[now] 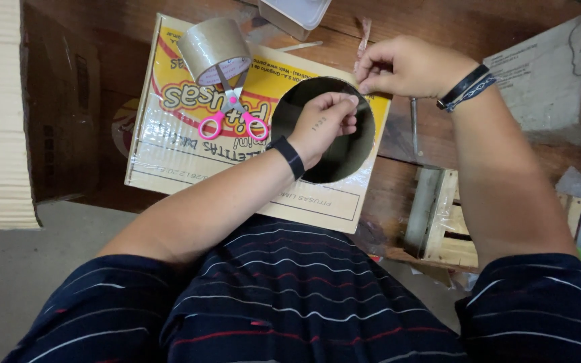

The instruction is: The person is reinforcing or smoothing the edges of a circular hole cut into a cardboard box by applying multiple small strips of packing tape around the circumference.

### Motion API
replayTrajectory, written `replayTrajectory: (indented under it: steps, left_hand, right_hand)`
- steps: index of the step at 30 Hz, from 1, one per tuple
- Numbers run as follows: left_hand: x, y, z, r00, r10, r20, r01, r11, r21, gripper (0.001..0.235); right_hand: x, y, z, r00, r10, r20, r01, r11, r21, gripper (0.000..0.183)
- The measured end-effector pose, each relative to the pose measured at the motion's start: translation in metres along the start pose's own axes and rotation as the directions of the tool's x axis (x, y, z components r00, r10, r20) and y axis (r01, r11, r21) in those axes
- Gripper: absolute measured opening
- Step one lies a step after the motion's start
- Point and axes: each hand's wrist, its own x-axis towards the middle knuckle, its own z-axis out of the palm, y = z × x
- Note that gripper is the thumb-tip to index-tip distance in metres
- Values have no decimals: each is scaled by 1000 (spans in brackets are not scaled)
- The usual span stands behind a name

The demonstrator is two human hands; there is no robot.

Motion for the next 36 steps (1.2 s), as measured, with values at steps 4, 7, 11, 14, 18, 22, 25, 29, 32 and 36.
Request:
replayTrajectory:
  steps: [4,7,11,14,18,22,25,29,32,36]
  left_hand:
    - [3,-2,0,999,-27,-37,27,1000,-8,10]
    - [3,-2,0,999,-18,-31,18,1000,-26,12]
    - [-1,1,0,1000,-18,-24,18,1000,2,11]
    - [-1,4,2,998,-40,-47,40,999,0,11]
    - [-6,11,5,998,-35,-54,36,999,22,19]
    - [-2,5,6,997,-22,-73,26,998,58,14]
    - [-8,10,9,996,-19,-88,25,998,65,20]
    - [-10,10,10,999,-8,-31,12,993,118,29]
    - [-9,8,10,1000,3,5,-4,990,138,27]
    - [-10,9,10,1000,-7,-3,7,983,182,33]
  right_hand:
    - [-2,-2,2,1000,-17,-15,17,1000,-12,14]
    - [-4,-9,2,998,8,-58,-10,999,-32,13]
    - [-9,-11,2,986,104,-132,-103,995,14,66]
    - [-7,11,10,987,55,-152,-43,996,79,47]
    - [-8,21,23,976,91,-196,-62,987,149,28]
    - [-9,33,22,981,31,-190,-7,992,124,30]
    - [-11,32,16,987,-32,-159,51,992,119,31]
    - [-13,5,5,992,118,-55,-114,991,74,30]
    - [-8,10,12,990,106,-91,-95,988,124,26]
    - [-10,16,13,993,83,-88,-66,982,176,33]
